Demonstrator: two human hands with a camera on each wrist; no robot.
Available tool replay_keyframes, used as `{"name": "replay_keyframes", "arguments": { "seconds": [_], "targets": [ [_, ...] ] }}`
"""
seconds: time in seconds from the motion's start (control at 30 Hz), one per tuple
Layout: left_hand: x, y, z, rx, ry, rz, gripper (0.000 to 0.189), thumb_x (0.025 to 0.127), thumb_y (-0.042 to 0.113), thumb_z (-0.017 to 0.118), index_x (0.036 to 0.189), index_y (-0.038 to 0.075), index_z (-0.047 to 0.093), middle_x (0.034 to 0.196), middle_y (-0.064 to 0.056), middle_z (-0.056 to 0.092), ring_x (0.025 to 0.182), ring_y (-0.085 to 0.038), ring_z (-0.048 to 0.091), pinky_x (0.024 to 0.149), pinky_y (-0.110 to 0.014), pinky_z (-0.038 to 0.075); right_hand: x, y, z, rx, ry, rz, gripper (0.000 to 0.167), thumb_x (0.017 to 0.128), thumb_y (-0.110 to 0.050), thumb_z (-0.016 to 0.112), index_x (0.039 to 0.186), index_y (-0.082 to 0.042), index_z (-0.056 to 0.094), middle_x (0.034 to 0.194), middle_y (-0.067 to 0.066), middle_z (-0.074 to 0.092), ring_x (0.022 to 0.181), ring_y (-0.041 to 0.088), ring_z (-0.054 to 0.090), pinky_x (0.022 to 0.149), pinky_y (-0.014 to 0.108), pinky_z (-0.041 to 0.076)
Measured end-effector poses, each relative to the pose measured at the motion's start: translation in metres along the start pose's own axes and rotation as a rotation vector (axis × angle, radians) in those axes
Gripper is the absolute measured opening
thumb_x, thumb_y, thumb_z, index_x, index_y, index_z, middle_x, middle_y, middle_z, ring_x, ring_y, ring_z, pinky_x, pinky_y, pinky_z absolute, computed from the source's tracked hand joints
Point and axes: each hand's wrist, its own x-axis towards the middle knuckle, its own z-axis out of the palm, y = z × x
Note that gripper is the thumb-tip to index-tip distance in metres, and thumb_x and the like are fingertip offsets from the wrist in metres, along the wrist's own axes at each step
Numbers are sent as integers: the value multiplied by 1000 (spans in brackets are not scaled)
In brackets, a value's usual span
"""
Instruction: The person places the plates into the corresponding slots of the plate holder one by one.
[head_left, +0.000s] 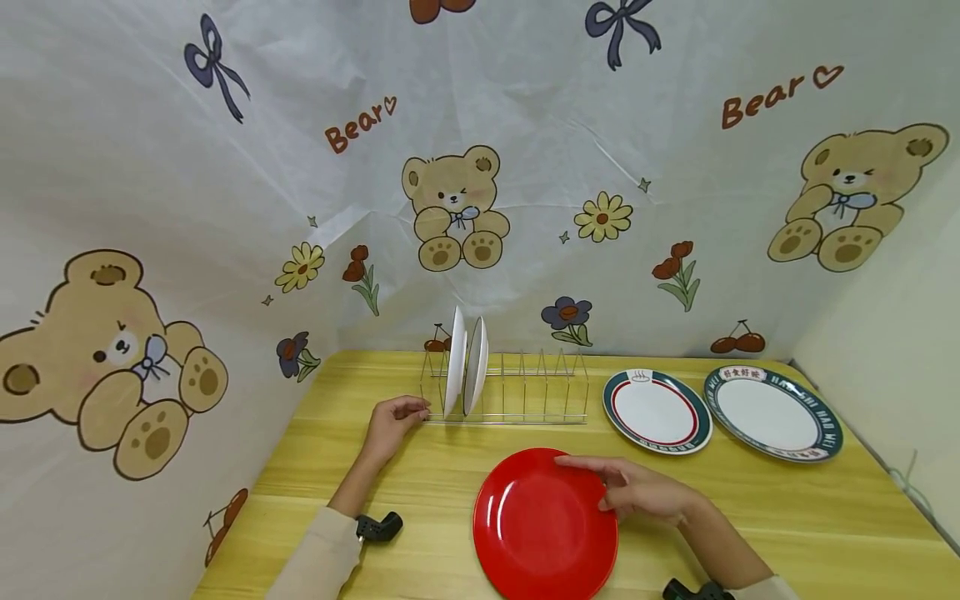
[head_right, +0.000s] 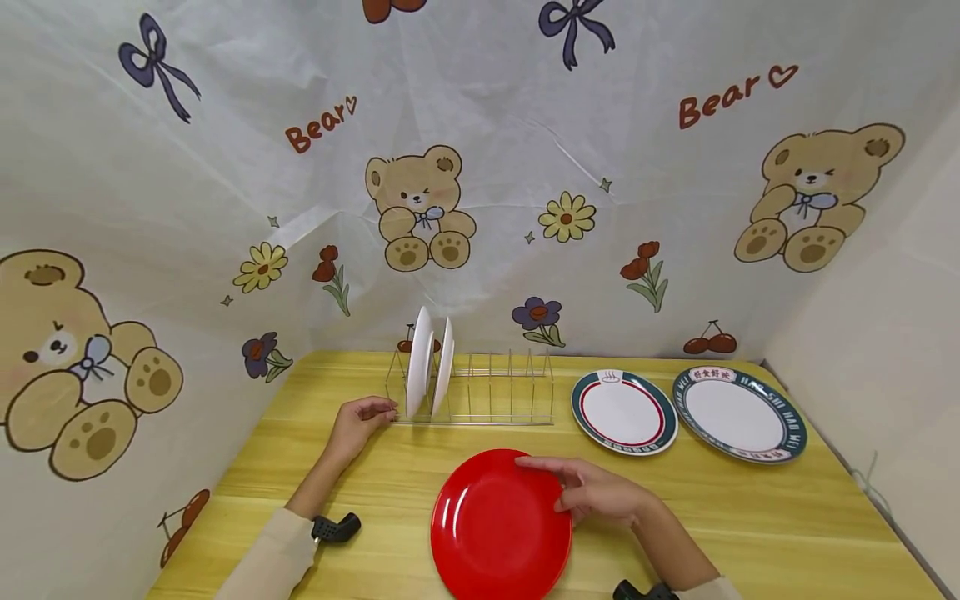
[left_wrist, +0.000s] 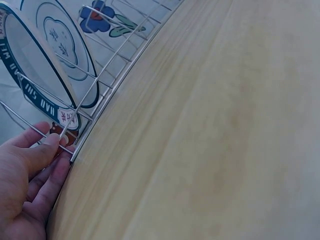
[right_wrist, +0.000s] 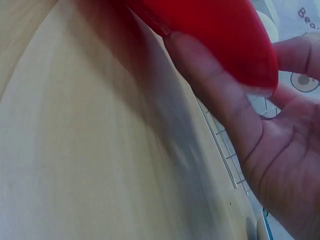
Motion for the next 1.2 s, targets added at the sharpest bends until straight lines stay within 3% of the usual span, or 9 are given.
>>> {"name": "replay_keyframes", "arguments": {
  "seconds": [0.2, 0.33, 0.5, 0.97, 1.2],
  "targets": [
    [0, 0, -1, 9, 6, 0, 15, 91, -7, 71, 106, -10, 74, 101, -23, 74, 92, -37, 72, 77, -32, 62, -2, 0, -2, 97, -30, -24, 72, 97, 10, 45, 162, -13, 24, 164, 14, 26, 142, 38, 40, 100, 61, 47],
    [5, -11, -1, 14, 5, -6, 15, 92, -8, 70, 106, -10, 73, 102, -25, 73, 93, -41, 71, 77, -32, 62, -2, -1, -1, 116, -17, -51, 72, 98, 9, 46, 162, -14, 23, 165, 12, 25, 141, 38, 40, 102, 58, 47],
    [11, -24, -1, 15, 29, 1, 15, 91, -4, 72, 106, -7, 75, 102, -22, 74, 91, -35, 72, 74, -25, 61, -2, -5, -1, 93, 6, -116, 72, 99, 11, 46, 162, -13, 23, 165, 10, 27, 141, 35, 41, 101, 58, 48],
    [10, -24, -3, 27, 29, 24, 13, 90, -1, 74, 103, 0, 78, 99, -16, 75, 86, -20, 71, 73, -23, 60, -6, -29, 11, -18, 207, -189, 67, 101, 7, 51, 160, -14, 29, 156, 6, 42, 135, 32, 49, 97, 62, 49],
    [8, -28, -1, 6, 23, 17, 14, 90, 1, 75, 104, -1, 78, 99, -18, 75, 87, -25, 72, 74, -25, 61, -11, -45, 23, -55, 317, -207, 69, 100, 3, 54, 161, -18, 29, 153, 7, 45, 130, 32, 53, 95, 61, 51]
  ]
}}
